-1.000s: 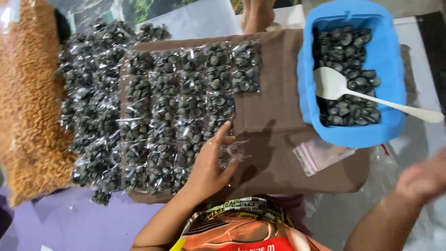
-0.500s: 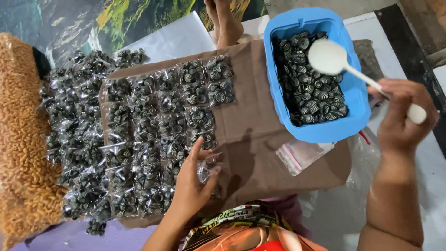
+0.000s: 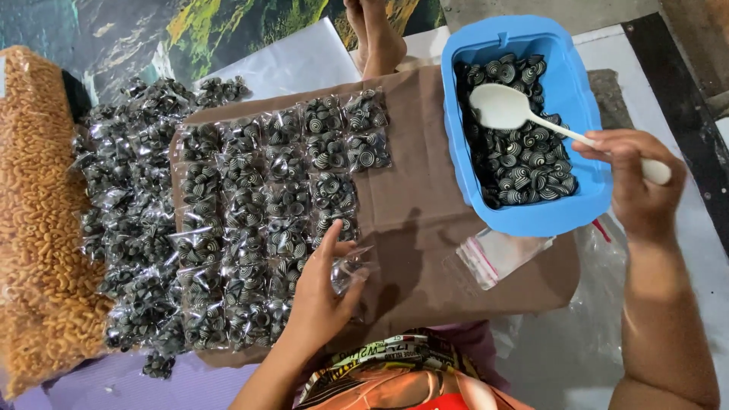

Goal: The person is manually filling small plastic bags with black candies from a larger container and sealing them.

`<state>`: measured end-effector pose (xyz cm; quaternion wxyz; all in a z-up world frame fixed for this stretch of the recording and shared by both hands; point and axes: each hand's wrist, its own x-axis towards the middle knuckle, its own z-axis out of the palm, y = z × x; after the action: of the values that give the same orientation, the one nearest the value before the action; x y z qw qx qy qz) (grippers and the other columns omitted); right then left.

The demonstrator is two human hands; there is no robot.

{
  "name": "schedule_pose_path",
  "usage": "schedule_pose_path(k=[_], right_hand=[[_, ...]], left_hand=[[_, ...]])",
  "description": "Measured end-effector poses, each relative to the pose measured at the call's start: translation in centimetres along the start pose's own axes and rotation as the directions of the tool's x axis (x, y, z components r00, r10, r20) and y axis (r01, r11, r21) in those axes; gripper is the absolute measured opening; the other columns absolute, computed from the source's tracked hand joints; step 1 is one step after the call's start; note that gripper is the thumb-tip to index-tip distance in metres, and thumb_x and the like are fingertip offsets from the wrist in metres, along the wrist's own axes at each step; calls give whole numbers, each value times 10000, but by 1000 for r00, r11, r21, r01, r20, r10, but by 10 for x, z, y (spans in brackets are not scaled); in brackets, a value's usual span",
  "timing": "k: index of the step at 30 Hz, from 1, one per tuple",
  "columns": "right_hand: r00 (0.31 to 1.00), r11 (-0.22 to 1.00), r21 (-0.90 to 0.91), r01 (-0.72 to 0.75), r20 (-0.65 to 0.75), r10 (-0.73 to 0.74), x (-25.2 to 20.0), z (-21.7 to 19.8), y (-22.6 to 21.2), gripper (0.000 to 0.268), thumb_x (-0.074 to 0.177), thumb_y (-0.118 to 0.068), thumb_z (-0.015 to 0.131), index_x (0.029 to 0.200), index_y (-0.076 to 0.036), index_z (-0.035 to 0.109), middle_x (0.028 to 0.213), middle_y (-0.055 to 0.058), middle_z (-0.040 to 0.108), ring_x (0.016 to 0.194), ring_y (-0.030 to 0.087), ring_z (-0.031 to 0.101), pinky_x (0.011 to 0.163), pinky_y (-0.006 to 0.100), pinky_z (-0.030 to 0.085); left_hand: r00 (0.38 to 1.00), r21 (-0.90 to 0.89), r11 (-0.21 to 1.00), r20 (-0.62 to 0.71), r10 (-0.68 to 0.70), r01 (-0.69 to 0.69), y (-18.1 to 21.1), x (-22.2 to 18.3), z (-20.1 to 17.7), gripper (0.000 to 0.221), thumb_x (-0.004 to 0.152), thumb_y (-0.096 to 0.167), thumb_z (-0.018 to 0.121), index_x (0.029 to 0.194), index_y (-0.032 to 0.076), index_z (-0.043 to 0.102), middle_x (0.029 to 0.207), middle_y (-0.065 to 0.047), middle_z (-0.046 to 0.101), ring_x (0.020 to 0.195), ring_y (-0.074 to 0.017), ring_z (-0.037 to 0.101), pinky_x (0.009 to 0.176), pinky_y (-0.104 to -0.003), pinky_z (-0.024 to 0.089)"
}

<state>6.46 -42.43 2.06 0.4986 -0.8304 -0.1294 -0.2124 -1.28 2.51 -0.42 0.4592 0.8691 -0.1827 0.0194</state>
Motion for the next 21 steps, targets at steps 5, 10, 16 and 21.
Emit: schedule_pose_path(k=[5, 10, 16, 21], right_hand=[[992, 993, 8, -121, 34, 121, 6, 1, -18, 295, 1257, 15, 437, 1124, 201, 625, 1146, 353, 642, 1035, 464, 717, 970, 480, 644], [992, 992, -2, -130, -2, 130, -1, -5, -5, 372, 1323, -75, 385, 1094, 160, 562, 1163, 367, 614, 1027, 514, 719, 910, 512, 654], [967, 970, 38, -240, -76, 242, -10, -16, 13, 350, 1313, -70, 377, 1065, 97, 560, 1085, 317, 646, 978, 417, 737, 847, 405, 656], [962, 957, 123, -262, -47, 269, -23, -22, 27, 427, 1309, -278, 440, 1086, 66, 558, 1071, 285, 631, 915, 418, 720, 813, 420, 647]], left_hand=[[1000, -1, 1000, 4, 9, -9, 7, 3, -3, 905, 903, 93, 756, 1604, 84, 183, 1181, -155, 692, 1149, -296, 674, 988, -485, 527], [1000, -5, 1000, 9, -15, 15, 6, 2, -6, 900, 893, 78, 762, 1596, 60, 201, 1180, -141, 687, 1159, -292, 668, 1037, -487, 505], [1000, 4, 1000, 2, 20, -20, 13, 6, -6, 890, 905, 86, 753, 1600, 71, 198, 1159, -147, 678, 1155, -294, 674, 1002, -471, 524], [1000, 40, 999, 13, 20, -21, 10, 5, -10, 901, 918, 99, 750, 1609, 86, 172, 1152, -139, 695, 1145, -294, 676, 1000, -485, 519]])
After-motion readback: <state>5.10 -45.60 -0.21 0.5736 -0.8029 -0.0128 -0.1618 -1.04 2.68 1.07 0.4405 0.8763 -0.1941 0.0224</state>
